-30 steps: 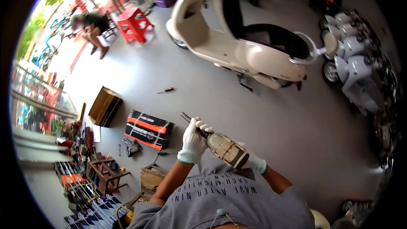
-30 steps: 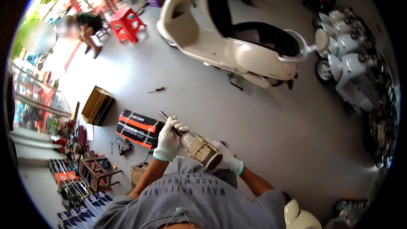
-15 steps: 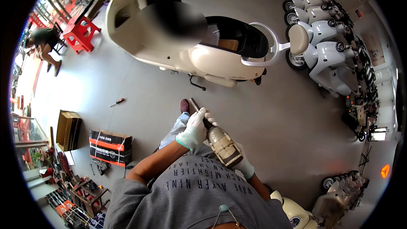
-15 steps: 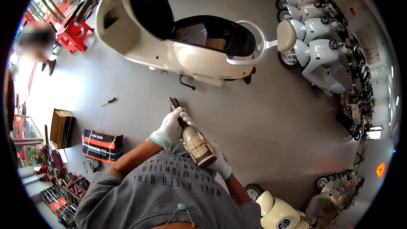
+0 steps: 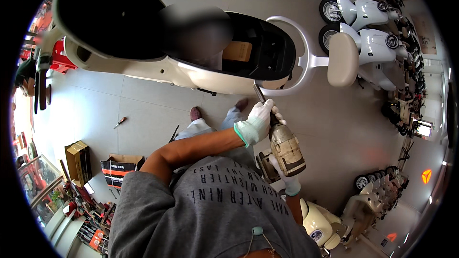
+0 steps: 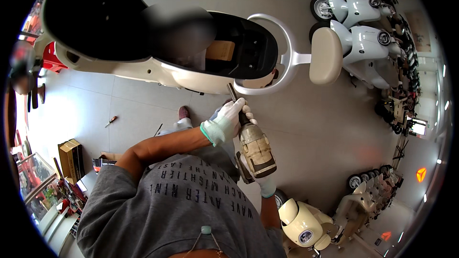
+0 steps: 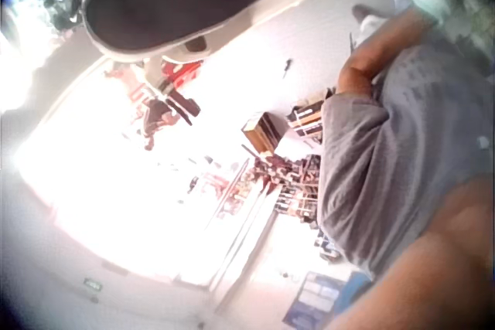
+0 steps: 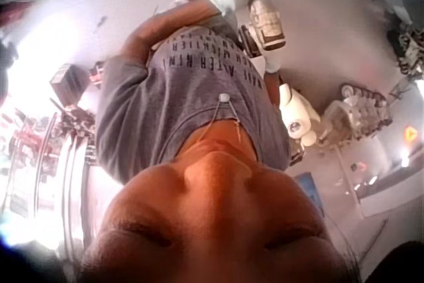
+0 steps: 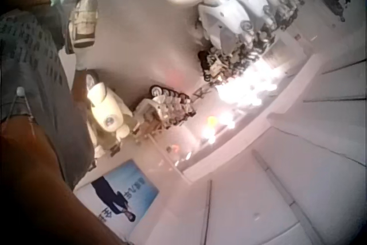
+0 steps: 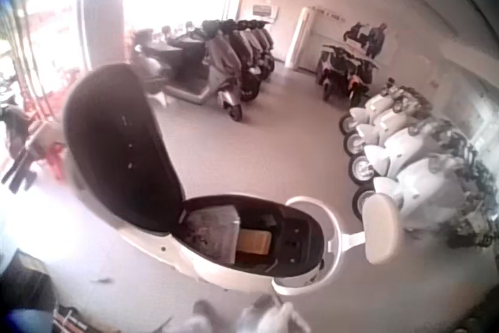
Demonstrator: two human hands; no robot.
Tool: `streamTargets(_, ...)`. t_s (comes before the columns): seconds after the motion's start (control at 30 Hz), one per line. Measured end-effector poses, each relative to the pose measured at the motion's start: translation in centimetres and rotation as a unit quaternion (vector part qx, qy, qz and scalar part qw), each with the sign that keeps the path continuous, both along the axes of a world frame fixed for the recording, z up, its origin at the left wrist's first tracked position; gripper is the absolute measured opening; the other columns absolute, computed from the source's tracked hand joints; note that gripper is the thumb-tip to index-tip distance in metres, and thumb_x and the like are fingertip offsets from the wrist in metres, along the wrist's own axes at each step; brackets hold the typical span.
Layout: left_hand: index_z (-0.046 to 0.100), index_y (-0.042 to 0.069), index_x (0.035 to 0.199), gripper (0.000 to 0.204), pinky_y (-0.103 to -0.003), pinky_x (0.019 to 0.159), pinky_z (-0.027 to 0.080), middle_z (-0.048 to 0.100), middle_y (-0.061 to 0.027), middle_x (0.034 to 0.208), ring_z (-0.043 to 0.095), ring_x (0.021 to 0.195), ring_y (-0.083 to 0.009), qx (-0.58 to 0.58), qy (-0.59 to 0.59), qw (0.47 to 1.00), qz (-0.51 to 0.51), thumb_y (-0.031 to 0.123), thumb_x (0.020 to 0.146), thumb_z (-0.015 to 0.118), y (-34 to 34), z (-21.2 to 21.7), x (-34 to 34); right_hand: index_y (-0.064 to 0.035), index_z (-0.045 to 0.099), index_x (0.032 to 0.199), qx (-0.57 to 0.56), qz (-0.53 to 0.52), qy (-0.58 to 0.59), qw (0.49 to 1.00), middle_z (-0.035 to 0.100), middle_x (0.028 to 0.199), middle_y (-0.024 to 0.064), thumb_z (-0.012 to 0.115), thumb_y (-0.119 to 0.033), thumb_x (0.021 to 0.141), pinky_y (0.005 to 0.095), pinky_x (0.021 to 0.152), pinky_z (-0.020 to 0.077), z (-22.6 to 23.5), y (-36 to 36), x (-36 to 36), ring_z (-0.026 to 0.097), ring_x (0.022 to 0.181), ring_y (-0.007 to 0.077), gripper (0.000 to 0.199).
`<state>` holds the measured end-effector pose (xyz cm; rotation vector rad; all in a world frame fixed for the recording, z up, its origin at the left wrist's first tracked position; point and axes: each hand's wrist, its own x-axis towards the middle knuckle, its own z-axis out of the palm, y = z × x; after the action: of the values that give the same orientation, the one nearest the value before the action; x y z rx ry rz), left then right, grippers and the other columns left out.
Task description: The person puts on gloves and uses a power drill to remove screws from the seat of a white scooter. They open the seat to reveal the storage compartment, remove a plastic bag and a cardboard box, and then close the seat. The person then uses a screwdriver to work on the underside of the scooter.
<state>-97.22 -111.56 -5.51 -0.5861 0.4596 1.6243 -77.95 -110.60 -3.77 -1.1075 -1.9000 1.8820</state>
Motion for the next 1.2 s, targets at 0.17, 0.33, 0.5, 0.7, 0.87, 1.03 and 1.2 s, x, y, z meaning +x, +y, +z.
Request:
streamTargets(0.17,0.042,0.011,0.079,0.015,-0.035,0.062,0.047,0.045,0.0007,0.067,0.045,0.061,-0.0139,-0.032,-0.06,0.997,0.04,0.018,0.092,0.045,8.3,-2.2,-1.3,0.0,0.055,0.108,0.091,0.065,-0.03,0.993,0.063,0.099,0.0073,0.065,-0.006,0.078,0.0288,0.079,0.0472,-0.3,9.4,-2.0,0.059,0.09,0.0145,0.033)
streamTargets(0.33,0.042,0.01,0.078,0.017,-0.035,0.06,0.049,0.045,-0.0008,0.067,0.046,0.061,-0.0142,-0.066,-0.013,0.996,0.066,0.019,0.093,0.044,15.0,-4.5,-1.2,0.0013,0.052,0.109,0.163,0.098,-0.085,0.978,0.06,0.102,0.0086,0.065,-0.005,0.078,0.0295,0.079,0.0472,-1.7,16.8,-1.9,0.058,0.091,0.0152,0.035)
streamTargets(0.5,0.041,0.008,0.078,0.02,-0.036,0.062,0.05,0.045,-0.0015,0.071,0.045,0.061,-0.0152,-0.095,-0.088,0.99,0.056,0.019,0.094,0.042,18.8,-7.4,-1.8,0.0009,0.052,0.107,0.047,-0.006,-0.164,0.985,0.059,0.095,0.0067,0.065,-0.008,0.079,0.0265,0.071,0.0482,-1.4,20.4,-5.2,0.058,0.083,0.0121,0.032)
streamTargets(0.7,0.047,0.001,0.093,0.03,-0.041,0.074,0.051,0.056,-0.0111,0.091,0.058,0.081,-0.0248,-0.175,-0.029,0.982,-0.067,0.03,0.092,0.042,19.1,-11.8,-3.8,0.0032,0.047,0.11,-0.04,0.02,-0.225,0.973,0.059,0.103,0.0098,0.074,-0.016,0.071,0.0298,0.081,0.0471,-4.6,23.3,-8.1,0.059,0.095,0.0177,0.052)
streamTargets(0.87,0.046,-0.001,0.096,0.032,-0.042,0.077,0.05,0.054,-0.0159,0.096,0.058,0.087,-0.029,-0.094,-0.029,0.991,-0.087,0.031,0.092,0.042,18.6,-16.1,-4.4,0.0018,0.055,0.098,0.047,0.067,-0.223,0.971,0.061,0.08,0.0032,0.067,-0.007,0.078,0.0224,0.051,0.0462,-5.4,22.9,-10.5,0.057,0.059,0.0082,0.025)
streamTargets(1.03,0.045,0.0,0.099,0.034,-0.044,0.079,0.049,0.053,-0.0166,0.097,0.057,0.089,-0.0302,-0.08,-0.069,0.988,-0.109,0.033,0.091,0.044,18.4,-16.8,-5.4,0.0011,0.055,0.1,0.053,0.072,-0.235,0.968,0.061,0.083,0.0033,0.068,-0.009,0.077,0.0228,0.052,0.0468,-7.1,23.0,-10.3,0.057,0.06,0.0081,0.029)
streamTargets(1.2,0.044,0.001,0.101,0.037,-0.044,0.081,0.048,0.053,-0.0161,0.101,0.057,0.091,-0.0308,-0.089,-0.124,0.984,-0.095,0.036,0.09,0.047,18.3,-16.0,-6.7,0.0018,0.055,0.103,0.053,0.121,-0.295,0.946,0.063,0.097,0.0122,0.073,-0.019,0.069,0.031,0.078,0.0487,-3.9,23.6,-14.6,0.062,0.088,0.0189,0.044)
